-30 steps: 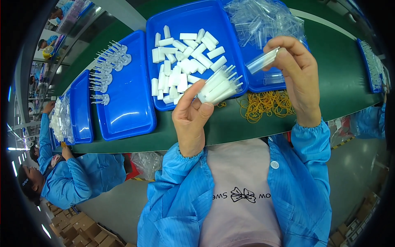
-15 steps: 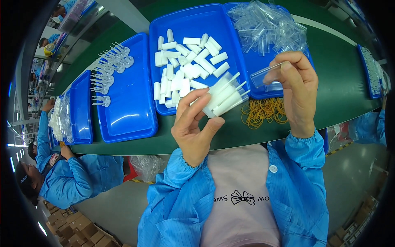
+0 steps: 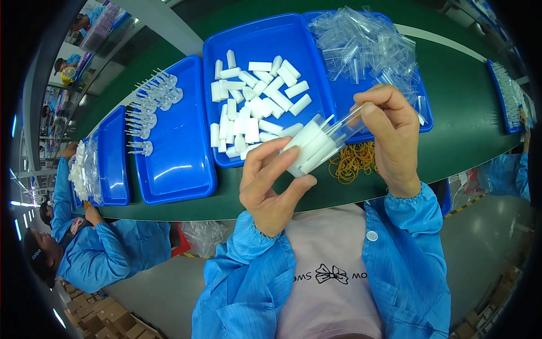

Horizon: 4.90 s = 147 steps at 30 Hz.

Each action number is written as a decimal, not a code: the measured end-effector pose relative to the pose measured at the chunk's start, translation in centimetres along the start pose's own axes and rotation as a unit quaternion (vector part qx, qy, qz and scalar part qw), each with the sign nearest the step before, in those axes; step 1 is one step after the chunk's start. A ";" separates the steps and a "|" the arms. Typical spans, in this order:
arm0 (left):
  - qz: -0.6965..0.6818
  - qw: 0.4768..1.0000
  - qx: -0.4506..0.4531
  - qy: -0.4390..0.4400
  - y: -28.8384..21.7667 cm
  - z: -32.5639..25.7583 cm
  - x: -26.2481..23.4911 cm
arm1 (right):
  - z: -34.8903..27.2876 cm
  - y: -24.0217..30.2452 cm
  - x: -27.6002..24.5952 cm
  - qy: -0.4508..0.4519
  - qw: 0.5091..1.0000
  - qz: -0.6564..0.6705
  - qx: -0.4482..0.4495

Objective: The person assembles components by mounting white blocks onto the prongs of a base, sliding transparent plastic sleeves over each block, and securing the bundle with a rubber band.

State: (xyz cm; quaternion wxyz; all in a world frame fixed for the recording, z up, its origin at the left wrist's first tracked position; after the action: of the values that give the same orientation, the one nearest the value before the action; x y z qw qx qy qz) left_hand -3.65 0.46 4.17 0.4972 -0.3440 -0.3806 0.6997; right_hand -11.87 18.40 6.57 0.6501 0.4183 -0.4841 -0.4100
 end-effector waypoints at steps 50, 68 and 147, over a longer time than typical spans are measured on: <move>-0.368 0.870 -0.320 0.072 2.2 0.0 3.5 | -3.1 -0.8 3.6 0.047 0.803 -0.512 -0.301; -0.486 0.727 -0.415 0.251 3.7 0.9 3.8 | -3.1 -1.4 4.2 0.174 0.836 -0.452 -0.257; -0.639 0.609 -0.451 0.136 0.4 -1.1 -2.0 | -5.7 -4.9 2.0 0.433 0.857 0.098 0.261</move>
State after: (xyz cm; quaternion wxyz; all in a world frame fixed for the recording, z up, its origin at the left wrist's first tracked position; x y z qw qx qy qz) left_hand -2.34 -1.33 3.55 0.6462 -0.2860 -0.6989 -0.1103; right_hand -6.56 15.77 1.49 0.6974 0.6587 -0.2817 0.0196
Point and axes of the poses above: each hand's wrist, its own z-axis towards the middle knuckle, its own x-axis out of the palm, y = z × x, the point moved 4 cm from there along z, towards the middle knuckle
